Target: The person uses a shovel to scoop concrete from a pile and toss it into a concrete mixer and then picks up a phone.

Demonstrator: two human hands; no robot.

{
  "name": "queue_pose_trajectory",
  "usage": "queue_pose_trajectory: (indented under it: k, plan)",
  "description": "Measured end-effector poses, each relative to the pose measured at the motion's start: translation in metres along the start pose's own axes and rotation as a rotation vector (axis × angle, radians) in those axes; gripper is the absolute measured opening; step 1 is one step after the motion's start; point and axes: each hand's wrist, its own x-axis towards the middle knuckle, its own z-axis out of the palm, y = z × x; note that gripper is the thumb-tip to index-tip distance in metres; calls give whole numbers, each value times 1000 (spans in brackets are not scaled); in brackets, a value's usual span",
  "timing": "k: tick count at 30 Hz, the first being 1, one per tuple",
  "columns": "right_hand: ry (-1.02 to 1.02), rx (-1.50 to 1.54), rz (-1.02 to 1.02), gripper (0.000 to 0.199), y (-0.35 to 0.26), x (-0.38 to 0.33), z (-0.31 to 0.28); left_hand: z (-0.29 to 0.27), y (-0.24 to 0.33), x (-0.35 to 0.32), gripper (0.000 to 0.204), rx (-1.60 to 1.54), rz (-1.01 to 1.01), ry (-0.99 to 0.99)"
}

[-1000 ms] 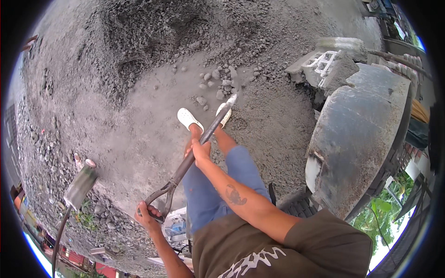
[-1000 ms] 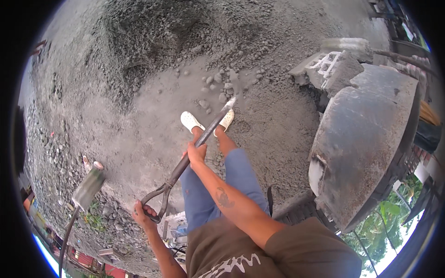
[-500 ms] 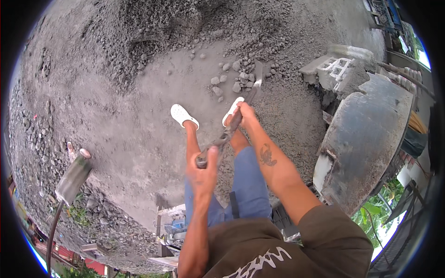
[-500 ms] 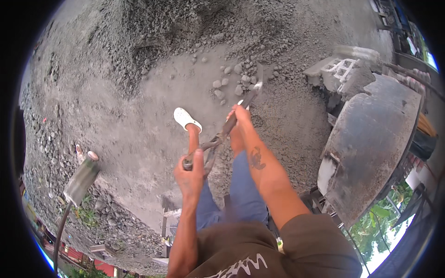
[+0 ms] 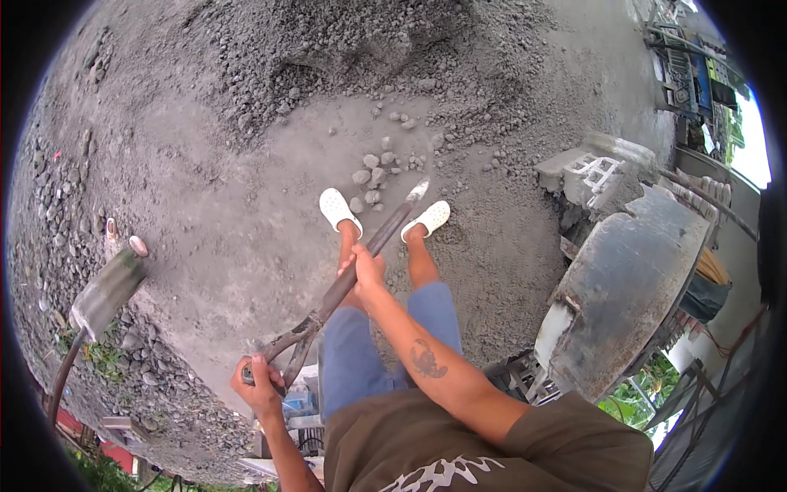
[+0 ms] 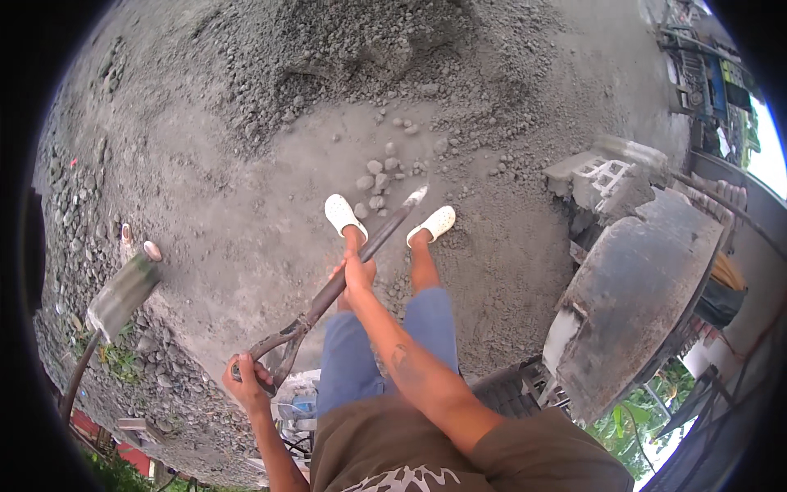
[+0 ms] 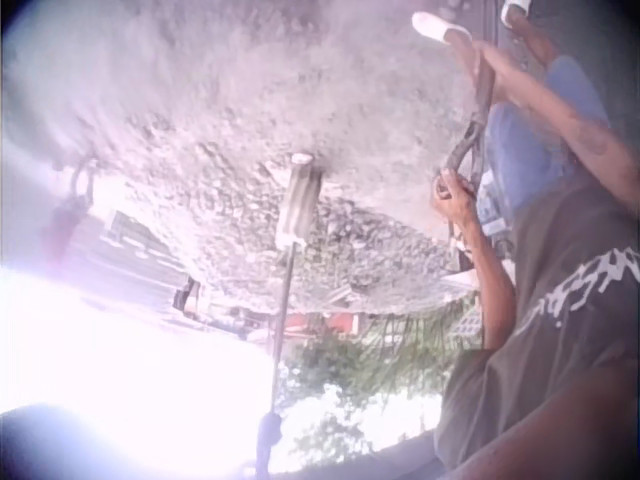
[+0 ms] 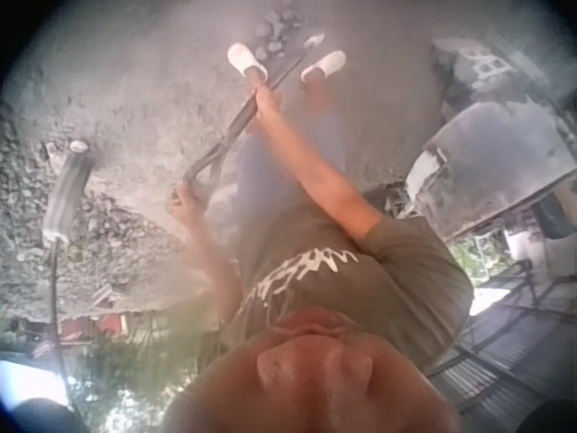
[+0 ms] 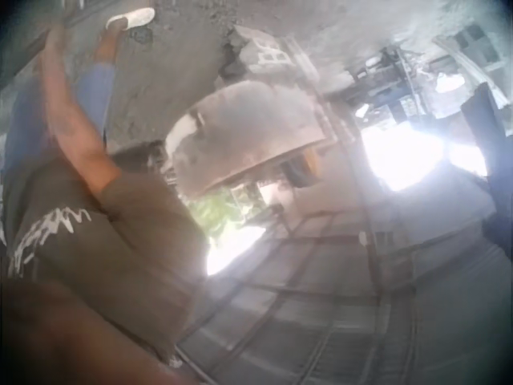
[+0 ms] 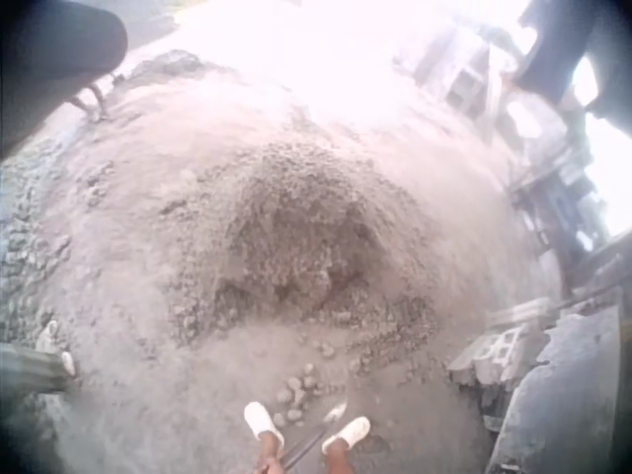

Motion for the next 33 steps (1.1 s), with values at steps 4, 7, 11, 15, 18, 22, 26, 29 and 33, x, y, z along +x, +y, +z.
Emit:
queue_pose_trajectory:
  k: [4, 7, 11, 15, 18, 22, 26, 29, 33]
  plan:
    - [55, -84, -191, 13, -78, 56, -22, 72, -22, 12, 32, -64, -93, -163]
    - [60, -175, -156, 11, -139, 100, -29, 136, -24, 11, 33, -110, -202, -253]
    - [42, -409, -183, 12, -117, 130, -16, 144, -29, 5, 34, -125, -274, -142]
    - [-13, -499, -27, 23, 10, 62, 29, 36, -62, -8, 39, -184, -343, 223]
    - [-92, -441, -199, 42, 72, 37, 26, -29, -67, -14, 40, -254, -321, 319]
    - [-105, -537, -185, 40, 84, -44, 48, -84, -84, -43, 40, -334, -305, 400]
    - [-176, -655, -384, 40, 66, -16, 51, -61, -79, -53, 40, -614, -431, 372]
    - [-213, -905, -401, 38, 23, -23, 88, -41, -90, -58, 61, -928, -525, 151]
    - [-224, -1181, -488, 50, 8, -56, 135, -25, -99, -69, 77, -1160, -417, -190]
